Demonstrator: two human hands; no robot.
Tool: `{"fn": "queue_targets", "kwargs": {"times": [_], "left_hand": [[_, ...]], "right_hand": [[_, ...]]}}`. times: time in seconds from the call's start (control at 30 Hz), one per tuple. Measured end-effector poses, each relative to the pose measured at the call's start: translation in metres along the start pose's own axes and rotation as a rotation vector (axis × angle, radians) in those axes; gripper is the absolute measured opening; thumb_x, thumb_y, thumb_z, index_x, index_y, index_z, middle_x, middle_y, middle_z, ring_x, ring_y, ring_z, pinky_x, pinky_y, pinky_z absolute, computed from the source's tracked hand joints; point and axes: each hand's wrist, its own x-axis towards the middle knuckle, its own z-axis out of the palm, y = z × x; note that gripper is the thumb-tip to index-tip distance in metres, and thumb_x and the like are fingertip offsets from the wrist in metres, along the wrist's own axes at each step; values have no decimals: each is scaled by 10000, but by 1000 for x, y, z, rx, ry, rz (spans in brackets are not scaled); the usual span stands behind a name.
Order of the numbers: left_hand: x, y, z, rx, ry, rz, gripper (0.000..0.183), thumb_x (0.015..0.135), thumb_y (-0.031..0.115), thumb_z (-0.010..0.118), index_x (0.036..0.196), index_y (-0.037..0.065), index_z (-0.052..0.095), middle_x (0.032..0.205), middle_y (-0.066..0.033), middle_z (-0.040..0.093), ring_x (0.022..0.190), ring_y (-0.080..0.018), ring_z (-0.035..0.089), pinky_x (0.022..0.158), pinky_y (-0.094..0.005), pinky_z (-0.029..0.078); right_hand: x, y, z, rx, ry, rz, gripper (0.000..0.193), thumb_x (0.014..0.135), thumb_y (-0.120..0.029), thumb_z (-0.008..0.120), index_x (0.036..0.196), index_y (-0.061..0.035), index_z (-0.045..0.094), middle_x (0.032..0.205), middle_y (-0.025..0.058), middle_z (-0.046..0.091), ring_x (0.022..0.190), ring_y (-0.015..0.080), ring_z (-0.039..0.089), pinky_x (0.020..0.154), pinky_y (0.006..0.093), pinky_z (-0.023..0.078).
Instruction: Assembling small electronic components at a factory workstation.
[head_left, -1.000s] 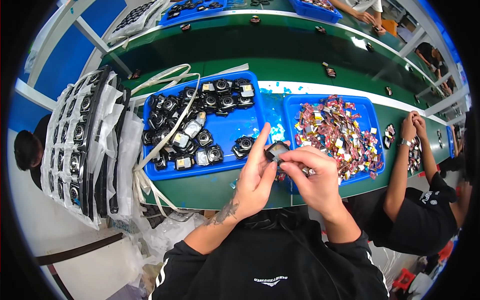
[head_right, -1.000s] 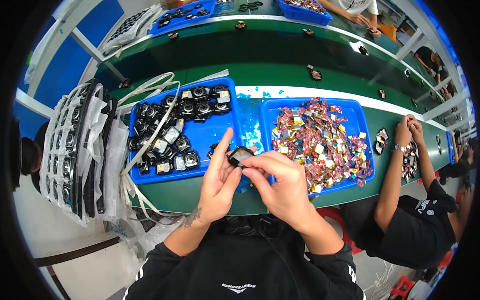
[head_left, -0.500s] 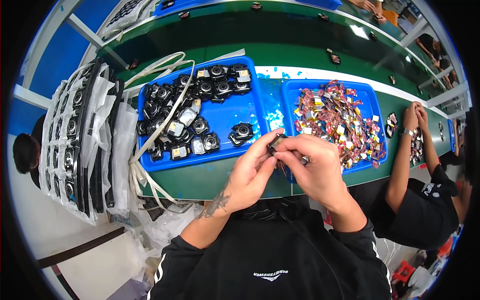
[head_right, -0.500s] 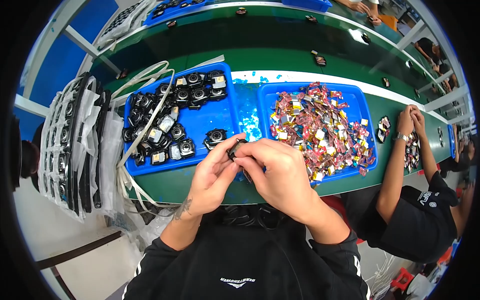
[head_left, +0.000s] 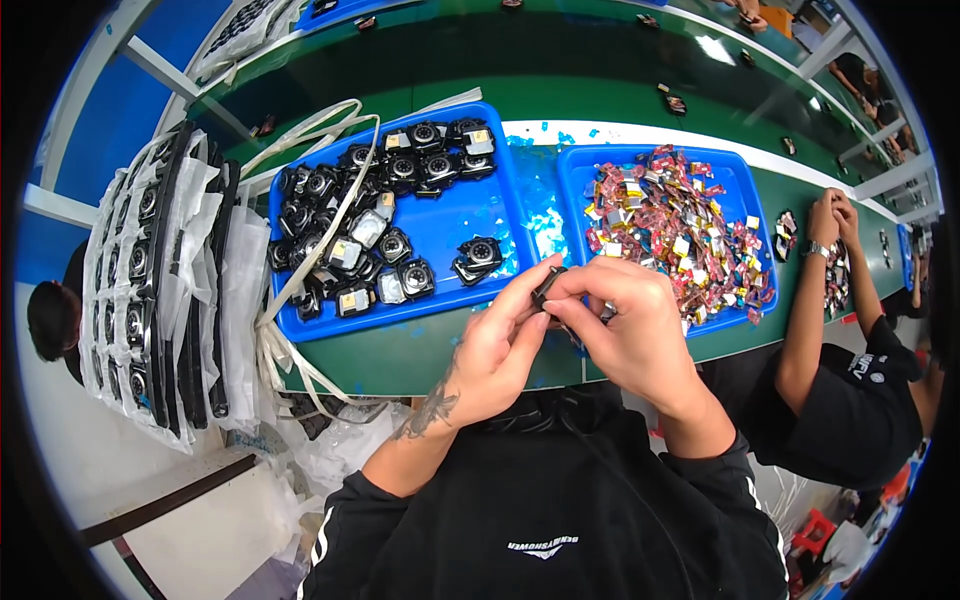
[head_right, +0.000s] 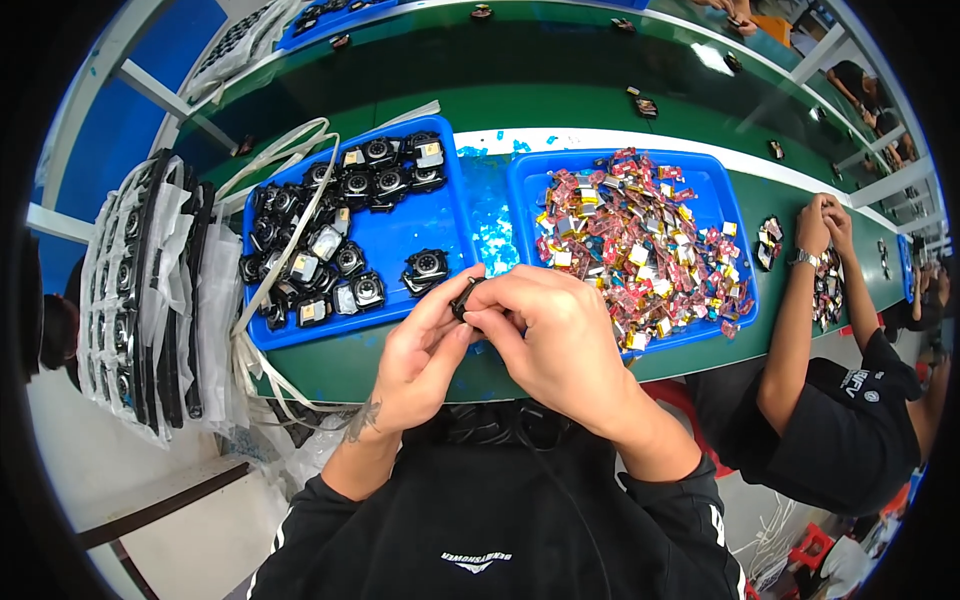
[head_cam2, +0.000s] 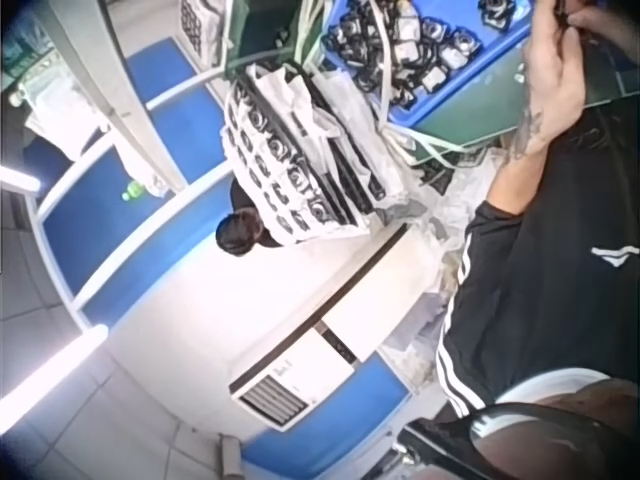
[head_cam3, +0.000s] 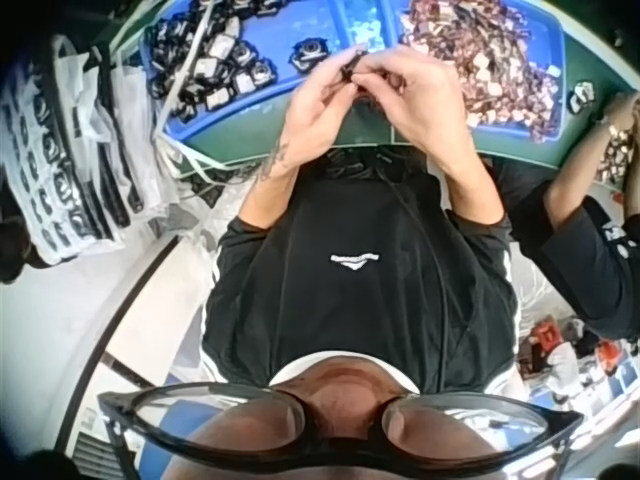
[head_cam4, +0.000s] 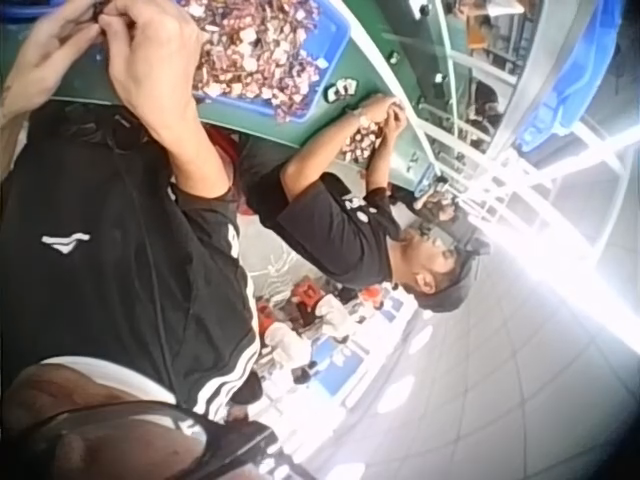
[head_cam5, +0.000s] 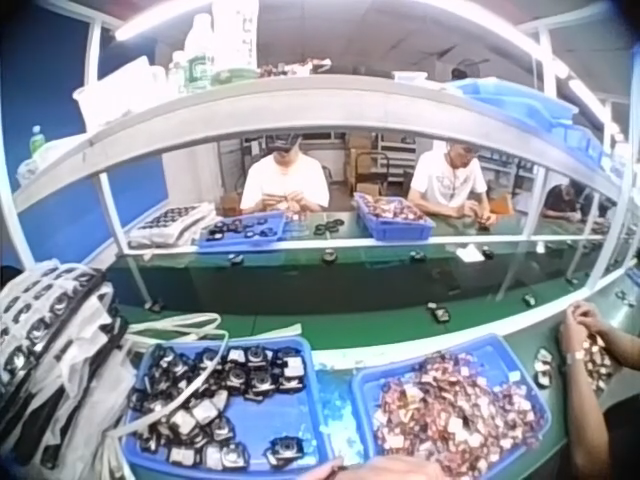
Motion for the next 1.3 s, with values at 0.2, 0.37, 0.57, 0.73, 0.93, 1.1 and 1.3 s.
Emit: {"fn": "queue_targets", "kwargs": {"times": [0.2,0.37,0.57,0.73,0.93,1.1,1.3], "left_hand": [[-5,2,-1,154,7,-42,483,970,-76,418,1446,-56,339,1265,-161,556,1175,-194,555,989,-321,464],[-11,-8,4,35,55,-34,469,977,-49,417,1443,-35,360,1276,-158,570,1146,-175,569,977,-309,459],[-6,2,12,-123,116,4,489,1002,-14,380,1482,3,285,1324,-166,531,1193,-198,536,992,-338,455],[-10,-4,8,122,61,118,390,962,-52,425,1345,3,476,1288,-182,551,1144,-229,584,945,-344,484],[-5,15,11,677,86,440,309,804,-118,640,1084,5,681,1219,-245,594,995,-313,674,832,-346,558],[-10,-18,3,632,184,552,351,711,-47,754,1052,33,725,1134,-161,663,890,-271,691,739,-342,562],[-13,-5,-3,382,78,180,190,794,25,740,983,43,742,1025,-146,690,833,-225,686,727,-302,539]], "right_hand": [[2,7,-3,40,-19,-16,141,731,-27,770,734,-28,630,619,36,570,533,127,538,511,258,407],[-1,2,-4,43,-87,205,260,696,-72,807,720,-30,551,588,33,499,498,202,471,528,323,422],[-20,3,-4,53,104,-139,266,697,-76,830,828,-18,605,753,85,590,673,235,597,594,330,489],[-46,22,1,288,32,24,290,816,39,716,1074,32,586,968,130,680,835,200,704,756,285,568],[-48,22,-3,938,34,288,237,854,63,674,1077,61,593,977,119,680,906,153,685,817,270,567],[-57,17,-7,864,24,317,149,869,49,649,1012,77,619,955,156,690,874,173,690,786,281,572],[-46,20,-11,865,-51,274,101,875,25,661,972,44,641,963,90,648,874,103,628,732,228,540]]}}
